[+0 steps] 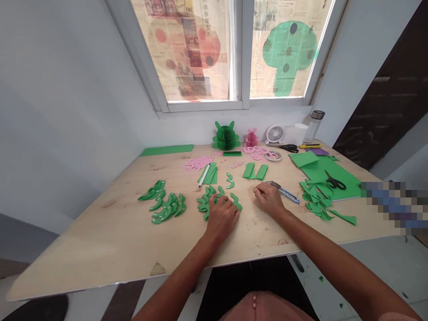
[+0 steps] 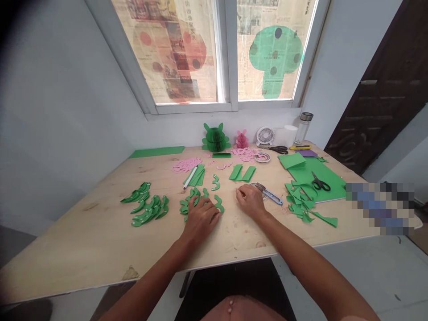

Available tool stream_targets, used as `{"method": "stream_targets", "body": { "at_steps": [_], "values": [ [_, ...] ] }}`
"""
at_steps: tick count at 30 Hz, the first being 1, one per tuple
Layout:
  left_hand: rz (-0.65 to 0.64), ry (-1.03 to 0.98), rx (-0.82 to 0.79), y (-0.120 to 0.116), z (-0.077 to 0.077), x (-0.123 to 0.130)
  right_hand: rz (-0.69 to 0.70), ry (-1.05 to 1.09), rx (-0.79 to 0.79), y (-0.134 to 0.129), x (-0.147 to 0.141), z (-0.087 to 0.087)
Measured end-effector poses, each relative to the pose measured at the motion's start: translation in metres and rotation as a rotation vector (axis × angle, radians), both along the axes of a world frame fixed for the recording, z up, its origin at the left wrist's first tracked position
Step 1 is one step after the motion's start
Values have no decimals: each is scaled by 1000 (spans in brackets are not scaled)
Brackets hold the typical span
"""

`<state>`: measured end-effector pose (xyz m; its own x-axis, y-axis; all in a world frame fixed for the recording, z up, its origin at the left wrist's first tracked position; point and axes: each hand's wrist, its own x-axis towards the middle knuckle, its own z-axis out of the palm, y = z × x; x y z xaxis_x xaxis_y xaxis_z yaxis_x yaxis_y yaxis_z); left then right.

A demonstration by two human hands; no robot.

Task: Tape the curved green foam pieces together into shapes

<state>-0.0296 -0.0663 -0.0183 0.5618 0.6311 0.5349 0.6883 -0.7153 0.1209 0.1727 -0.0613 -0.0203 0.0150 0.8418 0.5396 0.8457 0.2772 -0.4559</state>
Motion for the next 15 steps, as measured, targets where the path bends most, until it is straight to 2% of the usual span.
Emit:
{"method": "stream_targets", "body": {
  "at_steps": [3,6,10,13,15],
  "values": [
    [-23,-31,145,-1,0,2,7,83,-95,0,-2,4],
    [2,-94,252,-3,4,3,84,220,-268,0,-5,8],
    [50,-186,352,-5,14,7,209,582,-512,-1,-15,13],
    [30,-213,397,-5,21,11,226,845,-700,-1,-26,15],
    [6,-213,423,-4,24,14,217,910,-706,1,-31,17]
  ]
}}
